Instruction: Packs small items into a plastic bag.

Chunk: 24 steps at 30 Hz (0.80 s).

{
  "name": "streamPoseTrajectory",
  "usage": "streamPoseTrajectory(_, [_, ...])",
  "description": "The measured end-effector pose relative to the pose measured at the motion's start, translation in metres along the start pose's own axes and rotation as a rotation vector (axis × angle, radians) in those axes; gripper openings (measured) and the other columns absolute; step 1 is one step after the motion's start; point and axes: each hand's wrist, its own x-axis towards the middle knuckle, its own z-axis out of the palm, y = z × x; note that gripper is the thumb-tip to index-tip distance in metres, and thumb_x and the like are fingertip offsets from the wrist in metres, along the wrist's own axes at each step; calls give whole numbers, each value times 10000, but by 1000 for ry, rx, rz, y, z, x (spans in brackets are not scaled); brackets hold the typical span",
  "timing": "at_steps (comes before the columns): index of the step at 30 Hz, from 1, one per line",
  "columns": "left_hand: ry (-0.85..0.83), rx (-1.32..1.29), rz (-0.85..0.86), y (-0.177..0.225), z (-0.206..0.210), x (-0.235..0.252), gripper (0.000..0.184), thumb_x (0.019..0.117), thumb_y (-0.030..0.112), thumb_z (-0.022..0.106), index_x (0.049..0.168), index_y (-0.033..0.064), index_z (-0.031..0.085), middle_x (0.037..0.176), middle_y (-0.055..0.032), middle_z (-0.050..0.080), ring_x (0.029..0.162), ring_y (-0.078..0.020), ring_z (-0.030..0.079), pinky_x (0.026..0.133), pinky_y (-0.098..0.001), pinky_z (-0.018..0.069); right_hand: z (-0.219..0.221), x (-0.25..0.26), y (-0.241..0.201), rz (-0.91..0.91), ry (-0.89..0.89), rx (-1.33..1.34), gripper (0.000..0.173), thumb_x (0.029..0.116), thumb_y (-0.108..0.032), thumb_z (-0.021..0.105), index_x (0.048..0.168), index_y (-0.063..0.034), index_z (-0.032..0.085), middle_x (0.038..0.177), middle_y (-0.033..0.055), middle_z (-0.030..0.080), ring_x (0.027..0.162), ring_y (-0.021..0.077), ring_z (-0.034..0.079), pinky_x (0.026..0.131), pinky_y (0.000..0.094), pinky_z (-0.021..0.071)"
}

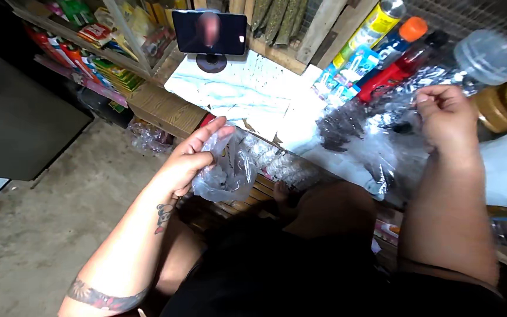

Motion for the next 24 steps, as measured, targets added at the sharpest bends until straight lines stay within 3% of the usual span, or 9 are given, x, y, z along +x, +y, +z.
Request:
streamPoseTrajectory(4, [0,-7,-8,1,2,1,788,829,-39,461,1589,102,309,1503,-13,540,1111,-70,645,811,-226,556,-4,-6,-20,-65,-36,131,257,1057,-254,553,1282,-132,577,967,-94,565,670,-80,492,619,122,443])
streamPoseTrajectory(9, [-6,-11,-2,1,1,2,781,844,-50,453,1595,100,299,1514,-15,532,1131,-69,635,815,-219,544,-1,-23,-56,-244,-211,330,140,1052,-186,542,1169,-248,589,875,-217,620,538,-98,456,480,84,387])
streamPoseTrajectory(11, [-12,-12,-3,1,0,2,787,841,-46,457,1598,95,291,1517,-18,527,1157,-78,628,845,-233,547,6,-30,-69,-304,-311,374,151,1055,-183,533,1169,-252,603,872,-210,630,521,-91,443,464,83,375])
streamPoseTrajectory(15, [-16,-21,0,2,0,1,778,848,-51,457,1595,94,294,1514,-23,529,1121,-70,636,806,-220,544,34,-48,-96,-343,-488,344,148,1045,-173,537,1165,-204,618,847,-178,627,546,-83,454,493,92,384])
streamPoseTrajectory(19, [-39,4,13,2,-1,0,796,835,-21,471,1601,78,278,1534,-34,507,1236,-101,596,926,-272,544,71,-64,-113,-389,-689,311,136,1030,-151,558,1136,-146,643,836,-147,643,587,-86,486,523,100,407])
streamPoseTrajectory(22, [-43,19,8,3,-1,0,798,835,-18,479,1600,91,282,1540,-27,500,1234,-97,596,912,-267,545,98,-75,-123,-411,-827,255,156,1032,-193,560,1130,-139,669,837,-97,655,572,-41,493,506,148,416])
streamPoseTrajectory(24, [-51,18,9,3,-1,0,796,835,-25,479,1599,91,286,1543,-30,495,1230,-97,597,904,-263,547,117,-81,-129,-459,-883,203,170,1042,-166,560,1135,-93,681,871,-48,671,655,-20,555,596,177,481])
